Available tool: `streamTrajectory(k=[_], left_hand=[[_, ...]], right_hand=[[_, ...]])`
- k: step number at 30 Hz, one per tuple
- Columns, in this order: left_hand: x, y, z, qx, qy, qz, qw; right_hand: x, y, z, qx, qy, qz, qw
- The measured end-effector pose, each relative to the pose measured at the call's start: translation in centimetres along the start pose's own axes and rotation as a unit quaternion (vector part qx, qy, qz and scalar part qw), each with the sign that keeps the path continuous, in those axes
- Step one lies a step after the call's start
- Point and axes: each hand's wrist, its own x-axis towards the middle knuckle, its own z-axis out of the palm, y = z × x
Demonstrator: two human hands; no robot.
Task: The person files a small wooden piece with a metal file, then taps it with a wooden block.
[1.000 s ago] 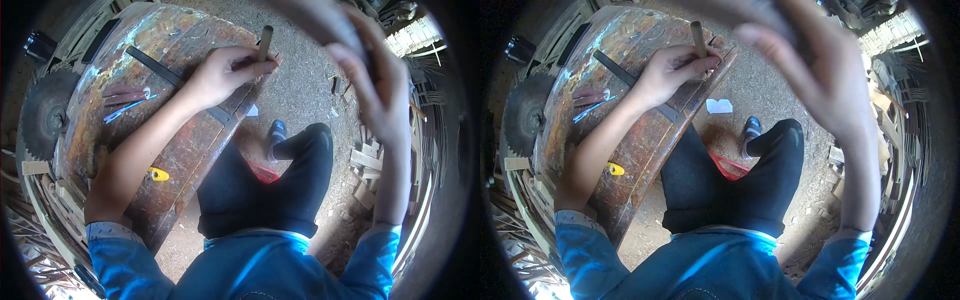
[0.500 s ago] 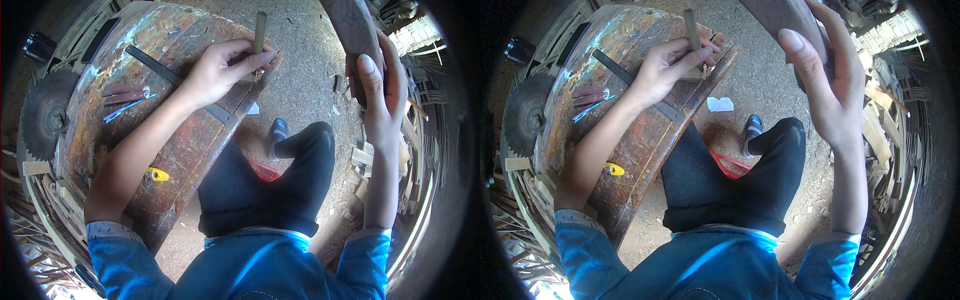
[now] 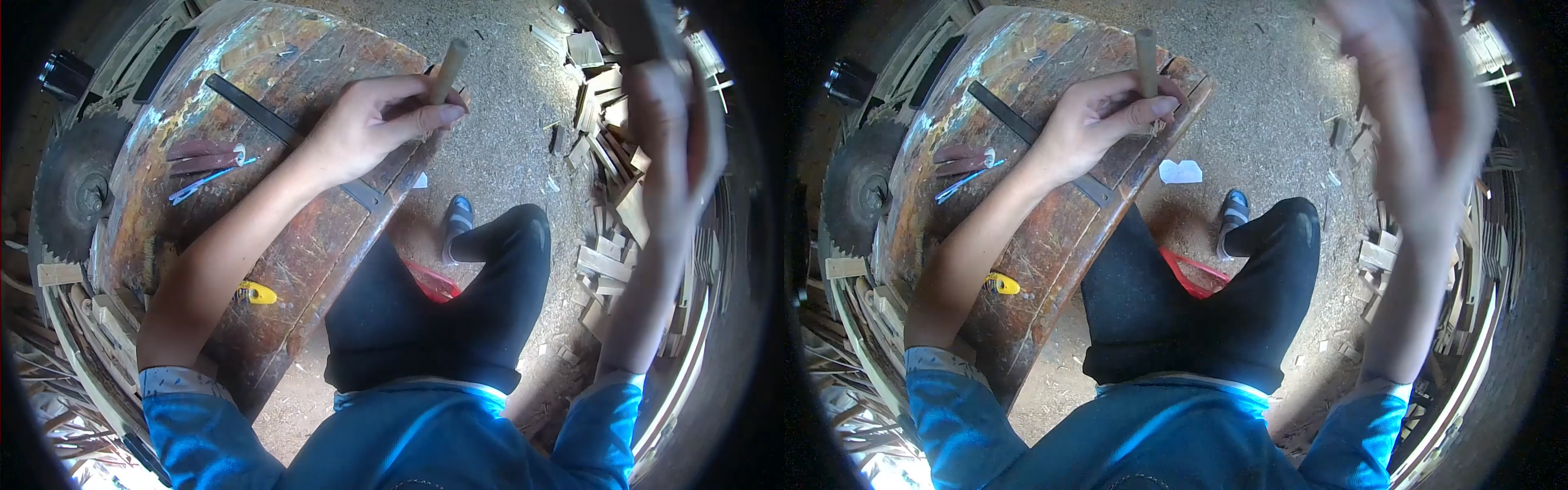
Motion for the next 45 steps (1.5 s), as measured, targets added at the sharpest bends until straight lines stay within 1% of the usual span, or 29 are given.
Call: streamTrajectory(k=[1, 3, 5, 6, 7, 8, 10, 11, 12, 13, 14, 15, 16, 17, 18, 20, 21, 22, 23, 24, 25, 27, 29, 30, 32, 34, 36, 38, 45], left_hand=[[-0.1, 0.1, 0.1, -0.002, -0.003, -0.008, 1.0], [0.0, -0.4, 0.5, -0.01, 0.005, 0.006, 1.0], [0.1, -0.4, 0.5, -0.009, 0.009, 0.014, 1.0], [0.1, -0.2, 0.4, -0.005, 0.008, 0.012, 1.0], [0.0, -0.2, 0.4, -0.001, 0.007, 0.009, 1.0], [0.0, -0.2, 0.3, 0.002, 0.007, 0.0, 1.0], [0.0, -0.3, 0.3, 0.006, 0.002, -0.024, 1.0], [0.1, 0.1, 0.1, 0.069, -0.013, -0.039, 0.997], [0.0, -0.3, 0.2, 0.048, -0.01, -0.032, 0.998], [0.0, -0.6, 0.3, 0.031, -0.008, -0.022, 0.999], [0.1, -0.6, 0.3, 0.017, -0.007, -0.01, 1.0], [0.0, -1.1, 0.7, -0.021, 0.012, 0.015, 1.0], [0.0, -1.4, 0.8, -0.01, 0.022, 0.026, 0.999], [0.1, -1.6, 0.8, 0.001, 0.036, 0.041, 0.999], [0.3, -1.2, 0.9, 0.01, 0.045, 0.053, 0.998], [0.4, -0.7, 0.6, 0.046, 0.013, 0.006, 0.999], [0.1, -0.4, 0.4, 0.067, -0.001, -0.02, 0.998], [-0.2, -0.7, 0.4, 0.052, 0.0, -0.015, 0.999], [-0.2, -0.8, 0.4, 0.041, 0.0, -0.007, 0.999], [0.0, -0.6, 0.3, 0.03, 0.0, 0.005, 1.0], [-0.4, 0.6, 0.1, 0.101, -0.011, -0.02, 0.995], [0.0, -0.1, 0.3, 0.068, -0.01, -0.02, 0.997], [0.0, -0.7, 0.5, 0.041, -0.01, -0.031, 0.999], [-0.2, -0.7, 0.5, 0.032, -0.007, -0.019, 0.999], [-0.1, -0.3, 0.2, 0.019, -0.007, 0.01, 1.0], [0.3, -0.9, 0.0, -0.044, 0.036, 0.028, 0.998], [0.5, -1.1, 0.0, -0.057, 0.042, 0.041, 0.997], [0.1, -0.9, 0.0, -0.018, 0.012, 0.046, 0.999], [0.1, -1.0, 0.2, -0.021, 0.016, 0.05, 0.998]], right_hand=[[1.1, 1.3, -1.6, -0.072, 0.023, -0.044, 0.996], [2.9, 2.8, -2.7, 0.164, 0.071, -0.022, 0.984], [3.6, 2.7, -2.6, 0.191, -0.012, 0.033, 0.981], [2.8, 2.1, -1.7, 0.028, -0.099, -0.003, 0.995], [2.0, 1.5, -0.8, -0.129, -0.17, -0.066, 0.975], [0.5, -0.5, 1.4, -0.135, -0.231, -0.104, 0.958], [2.2, -2.3, 1.4, -0.022, -0.205, -0.117, 0.972], [2.0, 0.8, -0.7, -0.059, -0.176, -0.045, 0.982], [2.5, 0.6, -1.2, 0.093, -0.154, 0.013, 0.984], [3.0, 0.3, -1.7, 0.245, -0.118, 0.063, 0.96], [2.7, 0.4, -0.4, 0.288, -0.061, 0.073, 0.953], [1.8, 0.0, 0.8, 0.193, -0.082, 0.03, 0.977], [1.4, -0.7, 1.4, -0.011, -0.152, -0.08, 0.985], [1.5, -2.1, 2.0, -0.037, -0.17, -0.179, 0.968], [0.8, -4.4, 2.6, 0.009, -0.211, -0.099, 0.972], [0.8, -0.7, 0.9, 0.057, -0.131, -0.01, 0.99], [1.0, -0.8, 1.4, 0.222, -0.064, 0.108, 0.967], [1.2, -0.9, 1.8, 0.388, 0.043, 0.196, 0.9], [0.3, -1.2, 2.5, 0.23, -0.085, 0.111, 0.963], [0.4, -3.2, 2.5, 0.143, -0.19, 0.078, 0.968], [0.5, -5.2, 2.6, 0.058, -0.285, 0.025, 0.956], [1.2, -4.5, 0.9, 0.024, -0.198, 0.084, 0.976], [0.7, -0.5, 0.8, 0.179, -0.041, 0.094, 0.978], [0.8, -0.6, 0.8, 0.37, -0.036, 0.179, 0.911], [0.2, -1.3, 1.5, 0.382, -0.004, 0.231, 0.895], [-0.6, -2.6, 2.0, 0.222, -0.021, 0.181, 0.958], [-1.7, -2.5, 2.5, 0.26, -0.023, 0.168, 0.951], [-2.1, -2.4, 2.2, 0.246, -0.047, 0.164, 0.954], [-2.8, -1.6, 2.8, 0.237, -0.071, 0.118, 0.962]])
